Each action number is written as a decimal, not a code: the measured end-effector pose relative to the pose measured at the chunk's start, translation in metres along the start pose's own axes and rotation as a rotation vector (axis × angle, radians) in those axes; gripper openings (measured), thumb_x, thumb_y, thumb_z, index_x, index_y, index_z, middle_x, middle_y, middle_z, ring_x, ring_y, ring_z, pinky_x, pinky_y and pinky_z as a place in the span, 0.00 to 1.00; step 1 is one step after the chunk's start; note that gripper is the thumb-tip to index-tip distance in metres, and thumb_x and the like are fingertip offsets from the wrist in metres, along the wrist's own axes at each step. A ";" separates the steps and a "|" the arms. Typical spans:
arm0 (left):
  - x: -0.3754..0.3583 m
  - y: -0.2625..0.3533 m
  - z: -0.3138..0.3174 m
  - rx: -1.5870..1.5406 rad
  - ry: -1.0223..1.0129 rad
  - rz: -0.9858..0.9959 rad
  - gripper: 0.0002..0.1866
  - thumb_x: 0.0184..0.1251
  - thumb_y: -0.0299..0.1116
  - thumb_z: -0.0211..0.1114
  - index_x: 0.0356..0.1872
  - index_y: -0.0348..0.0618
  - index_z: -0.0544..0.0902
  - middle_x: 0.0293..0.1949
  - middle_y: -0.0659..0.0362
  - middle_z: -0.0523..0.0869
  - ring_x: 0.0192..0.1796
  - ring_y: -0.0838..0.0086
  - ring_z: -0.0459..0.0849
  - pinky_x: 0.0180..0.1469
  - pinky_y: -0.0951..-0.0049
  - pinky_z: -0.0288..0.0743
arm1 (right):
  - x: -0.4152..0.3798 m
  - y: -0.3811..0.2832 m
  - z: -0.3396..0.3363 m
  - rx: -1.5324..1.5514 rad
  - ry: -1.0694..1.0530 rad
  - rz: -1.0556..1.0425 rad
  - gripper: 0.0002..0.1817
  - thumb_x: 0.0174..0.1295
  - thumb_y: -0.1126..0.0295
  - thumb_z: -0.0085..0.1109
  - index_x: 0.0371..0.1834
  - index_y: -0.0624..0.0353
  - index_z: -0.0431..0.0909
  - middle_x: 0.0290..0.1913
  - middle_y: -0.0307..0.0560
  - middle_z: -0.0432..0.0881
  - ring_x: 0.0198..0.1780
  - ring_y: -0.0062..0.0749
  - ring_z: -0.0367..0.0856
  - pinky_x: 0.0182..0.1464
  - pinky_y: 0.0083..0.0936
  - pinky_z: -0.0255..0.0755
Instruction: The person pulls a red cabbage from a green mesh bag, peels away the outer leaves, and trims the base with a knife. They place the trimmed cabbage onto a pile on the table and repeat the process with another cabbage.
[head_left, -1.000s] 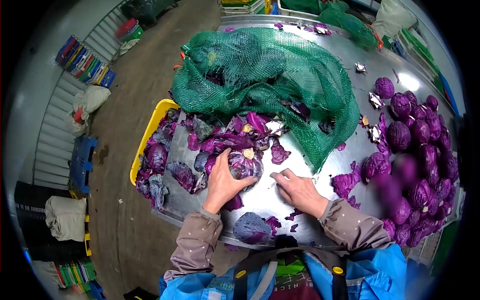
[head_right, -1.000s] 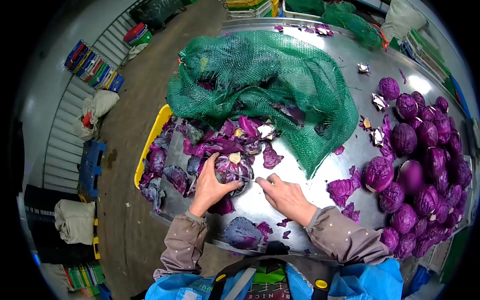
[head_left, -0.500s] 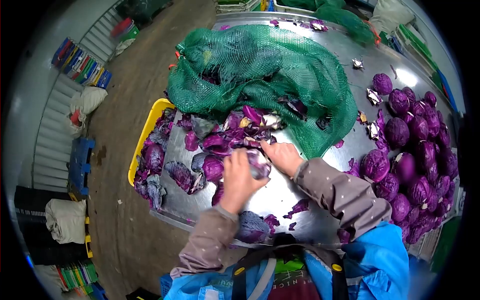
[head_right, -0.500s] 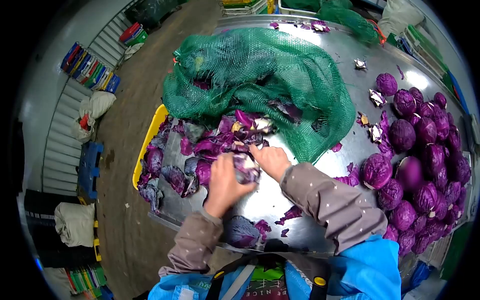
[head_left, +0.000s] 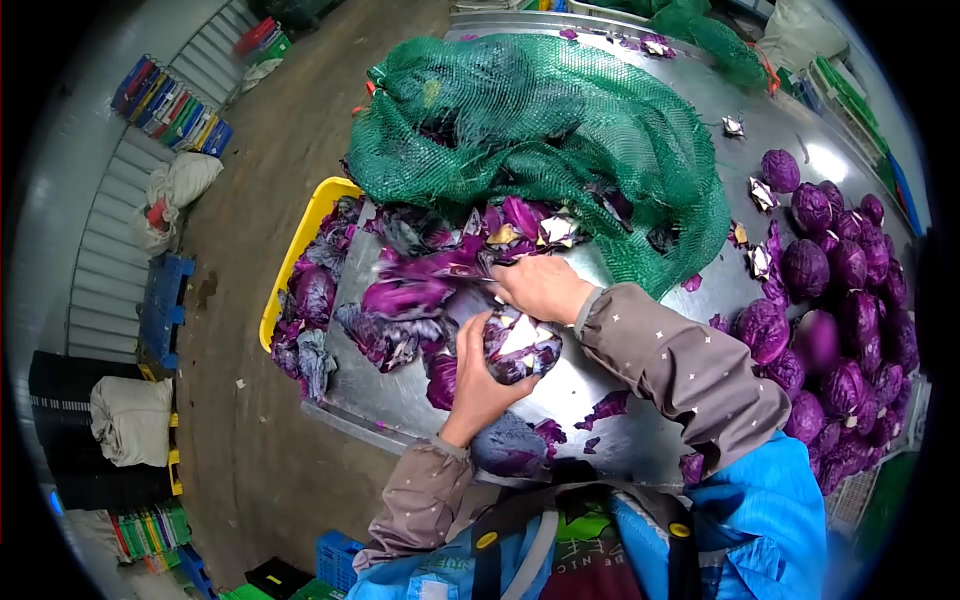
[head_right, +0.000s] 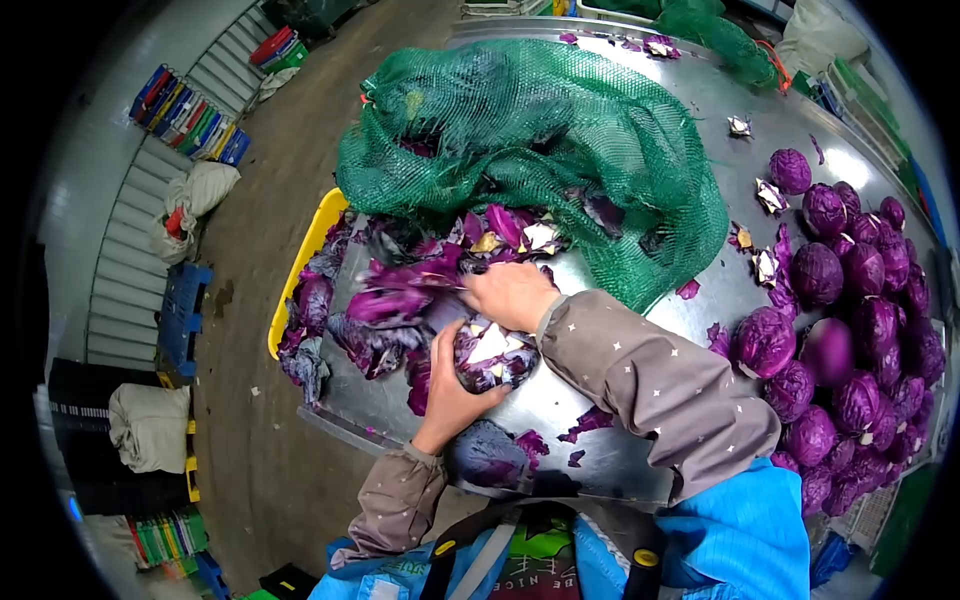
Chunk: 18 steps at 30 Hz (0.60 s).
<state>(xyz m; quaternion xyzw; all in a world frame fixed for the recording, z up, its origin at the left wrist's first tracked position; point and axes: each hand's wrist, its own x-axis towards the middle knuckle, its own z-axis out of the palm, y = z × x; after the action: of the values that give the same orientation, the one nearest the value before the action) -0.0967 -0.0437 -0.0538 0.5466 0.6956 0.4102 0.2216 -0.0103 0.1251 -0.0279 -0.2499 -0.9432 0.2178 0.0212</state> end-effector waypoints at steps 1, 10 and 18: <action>0.003 0.000 0.003 0.017 -0.009 0.045 0.52 0.33 0.37 0.78 0.65 0.37 0.59 0.59 0.45 0.65 0.63 0.54 0.65 0.65 0.61 0.60 | -0.006 0.009 0.002 -0.133 -0.023 0.057 0.15 0.64 0.58 0.48 0.39 0.57 0.78 0.26 0.58 0.81 0.32 0.53 0.82 0.35 0.48 0.74; 0.021 -0.024 -0.010 -0.132 -0.110 0.130 0.46 0.36 0.38 0.74 0.61 0.37 0.62 0.61 0.48 0.62 0.66 0.59 0.60 0.69 0.62 0.53 | -0.076 0.016 -0.009 0.316 0.146 0.013 0.20 0.62 0.70 0.50 0.60 0.49 0.72 0.49 0.49 0.75 0.45 0.47 0.79 0.46 0.38 0.74; 0.026 0.002 0.012 -0.074 0.068 -0.031 0.43 0.43 0.40 0.76 0.60 0.35 0.64 0.54 0.48 0.69 0.59 0.58 0.69 0.61 0.62 0.63 | -0.099 0.001 0.015 0.452 0.417 -0.013 0.23 0.60 0.74 0.53 0.60 0.47 0.71 0.42 0.48 0.72 0.38 0.45 0.79 0.36 0.34 0.75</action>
<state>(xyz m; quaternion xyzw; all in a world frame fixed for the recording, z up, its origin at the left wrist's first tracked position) -0.0939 -0.0154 -0.0555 0.5130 0.6955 0.4503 0.2241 0.0741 0.0721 -0.0353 -0.2721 -0.8478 0.3659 0.2706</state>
